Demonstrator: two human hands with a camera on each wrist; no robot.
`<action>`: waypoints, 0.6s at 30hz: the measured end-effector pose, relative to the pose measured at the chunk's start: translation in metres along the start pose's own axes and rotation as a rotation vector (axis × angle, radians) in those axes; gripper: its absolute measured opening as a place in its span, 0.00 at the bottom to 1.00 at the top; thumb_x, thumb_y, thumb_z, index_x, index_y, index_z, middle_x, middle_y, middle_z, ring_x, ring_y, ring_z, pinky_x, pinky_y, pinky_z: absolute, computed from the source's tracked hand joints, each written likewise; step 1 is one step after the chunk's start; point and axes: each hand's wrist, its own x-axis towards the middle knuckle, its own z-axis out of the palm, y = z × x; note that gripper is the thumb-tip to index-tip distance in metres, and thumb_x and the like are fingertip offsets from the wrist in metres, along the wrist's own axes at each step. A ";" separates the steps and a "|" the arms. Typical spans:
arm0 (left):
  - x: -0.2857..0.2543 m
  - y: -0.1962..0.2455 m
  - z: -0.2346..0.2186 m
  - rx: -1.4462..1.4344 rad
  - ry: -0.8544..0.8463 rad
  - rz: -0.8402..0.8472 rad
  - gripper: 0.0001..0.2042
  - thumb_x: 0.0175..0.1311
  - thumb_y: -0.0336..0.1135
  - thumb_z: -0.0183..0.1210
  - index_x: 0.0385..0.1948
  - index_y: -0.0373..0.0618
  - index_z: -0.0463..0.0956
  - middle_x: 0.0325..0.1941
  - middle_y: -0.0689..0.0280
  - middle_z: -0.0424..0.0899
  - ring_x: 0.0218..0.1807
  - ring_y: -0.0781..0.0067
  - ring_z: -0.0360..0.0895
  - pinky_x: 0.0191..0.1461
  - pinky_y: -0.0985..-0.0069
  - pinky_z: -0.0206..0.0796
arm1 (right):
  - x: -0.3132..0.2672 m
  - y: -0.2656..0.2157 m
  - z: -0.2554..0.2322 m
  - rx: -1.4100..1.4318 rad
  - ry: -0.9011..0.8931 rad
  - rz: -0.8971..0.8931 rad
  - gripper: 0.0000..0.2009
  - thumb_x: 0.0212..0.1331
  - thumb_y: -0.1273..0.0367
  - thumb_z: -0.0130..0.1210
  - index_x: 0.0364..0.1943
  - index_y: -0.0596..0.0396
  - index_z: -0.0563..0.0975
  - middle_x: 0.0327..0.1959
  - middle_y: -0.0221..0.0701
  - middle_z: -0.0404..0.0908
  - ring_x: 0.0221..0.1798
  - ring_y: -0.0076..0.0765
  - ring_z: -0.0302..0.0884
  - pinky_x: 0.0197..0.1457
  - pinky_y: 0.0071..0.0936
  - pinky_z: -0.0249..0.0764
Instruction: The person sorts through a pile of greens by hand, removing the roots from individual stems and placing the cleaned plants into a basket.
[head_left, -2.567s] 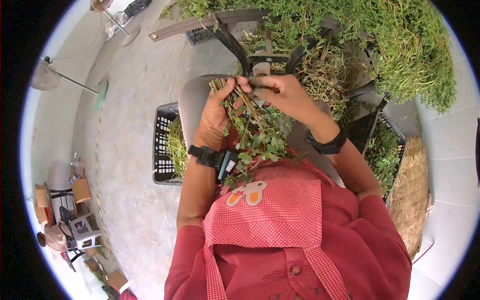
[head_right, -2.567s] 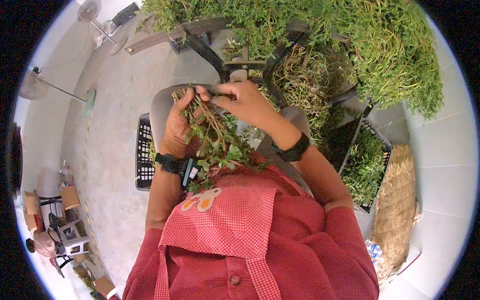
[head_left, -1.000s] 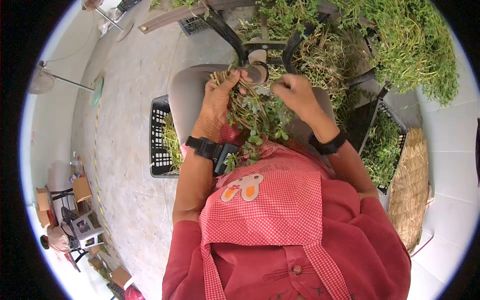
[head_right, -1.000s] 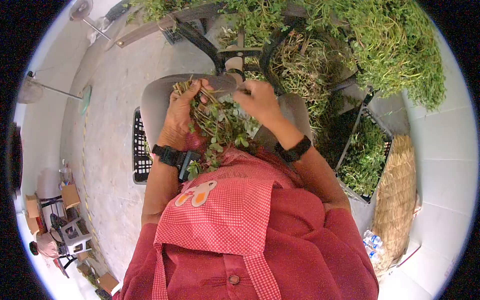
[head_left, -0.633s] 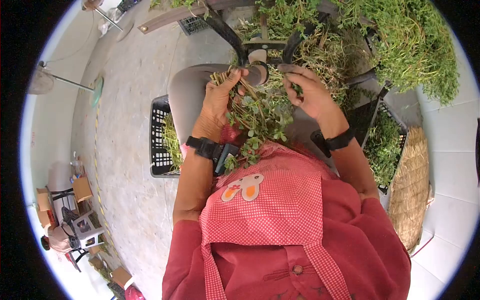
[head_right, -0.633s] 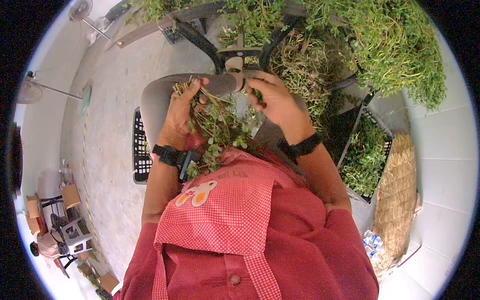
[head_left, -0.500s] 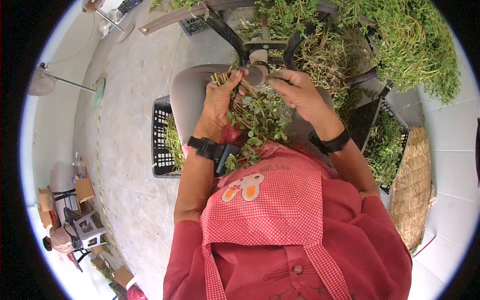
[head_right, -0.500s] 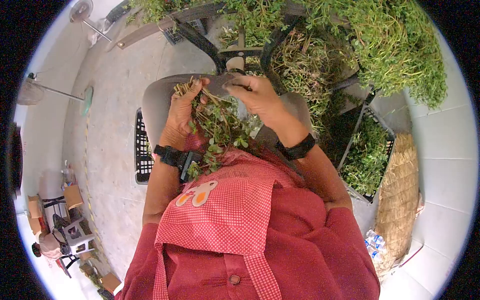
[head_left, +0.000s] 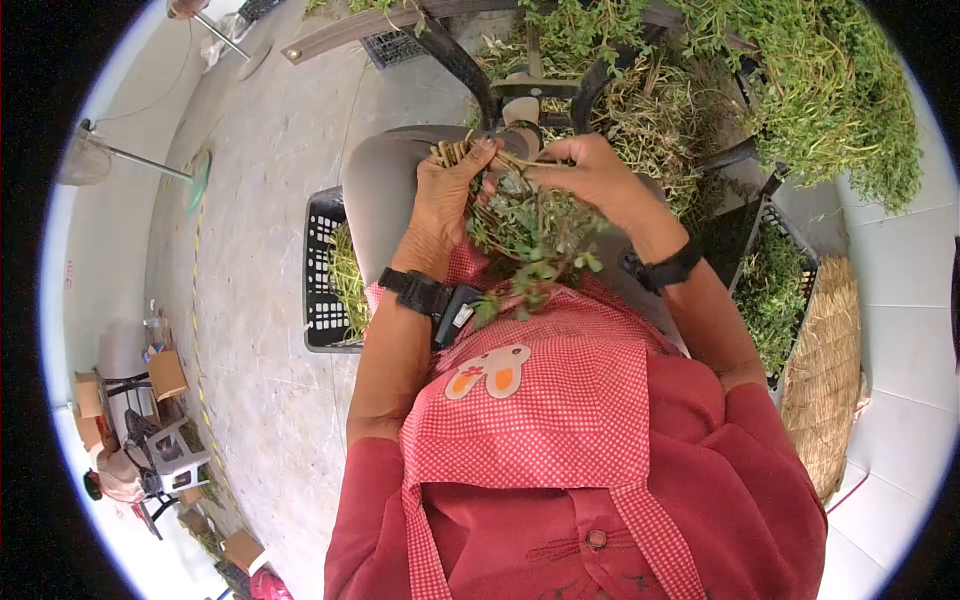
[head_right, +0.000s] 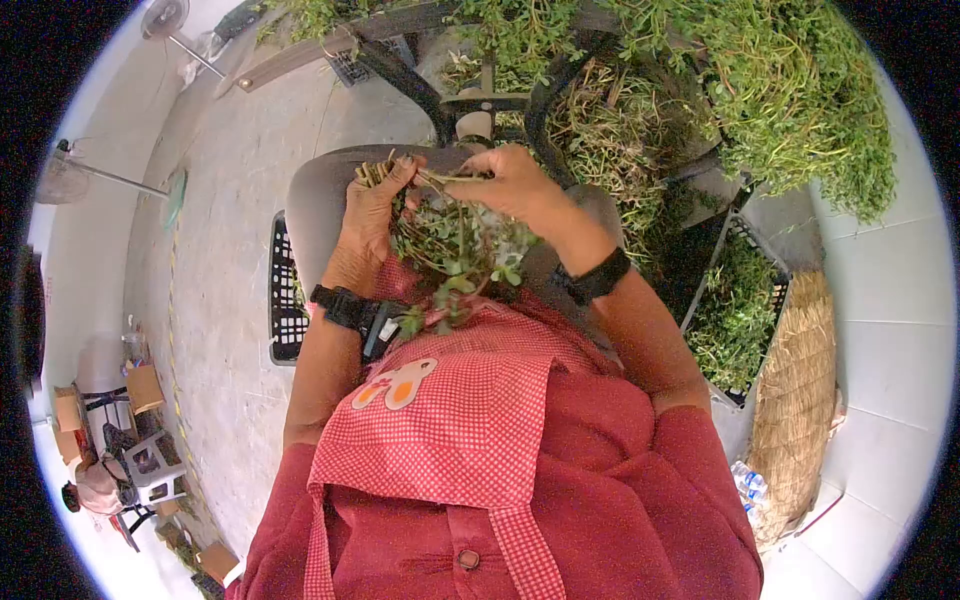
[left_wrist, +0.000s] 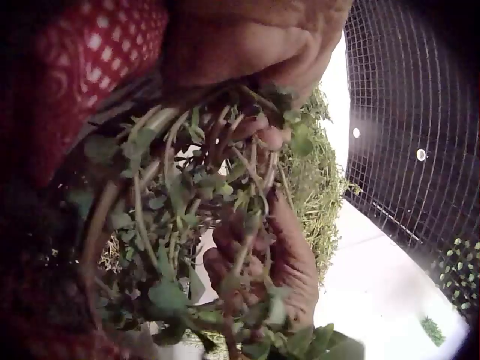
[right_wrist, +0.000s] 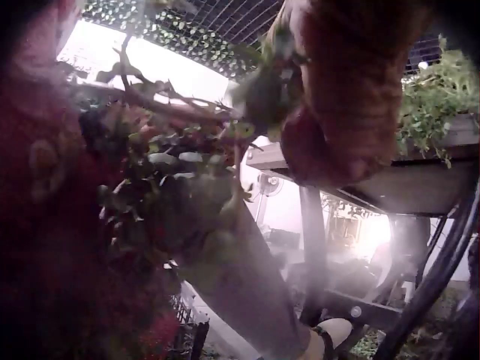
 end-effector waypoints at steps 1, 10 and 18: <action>0.001 -0.001 -0.001 0.026 -0.028 0.000 0.08 0.55 0.35 0.62 0.31 0.41 0.79 0.23 0.67 0.80 0.17 0.82 0.69 0.17 0.86 0.57 | 0.002 0.004 -0.005 -0.001 0.004 0.002 0.16 0.47 0.61 0.63 0.34 0.60 0.81 0.18 0.21 0.73 0.18 0.14 0.63 0.20 0.18 0.58; 0.002 -0.002 -0.005 0.011 -0.105 -0.024 0.07 0.58 0.36 0.59 0.31 0.42 0.79 0.21 0.69 0.77 0.17 0.84 0.66 0.17 0.88 0.53 | 0.001 0.006 -0.016 0.329 -0.138 0.137 0.13 0.56 0.69 0.54 0.44 0.61 0.76 0.17 0.22 0.72 0.12 0.12 0.56 0.14 0.13 0.50; 0.000 0.001 -0.005 -0.018 -0.138 -0.030 0.08 0.60 0.37 0.58 0.31 0.42 0.78 0.22 0.69 0.77 0.18 0.85 0.66 0.18 0.89 0.52 | 0.012 0.030 -0.017 0.162 -0.273 0.098 0.13 0.55 0.67 0.55 0.43 0.58 0.77 0.21 0.17 0.74 0.17 0.09 0.60 0.18 0.12 0.55</action>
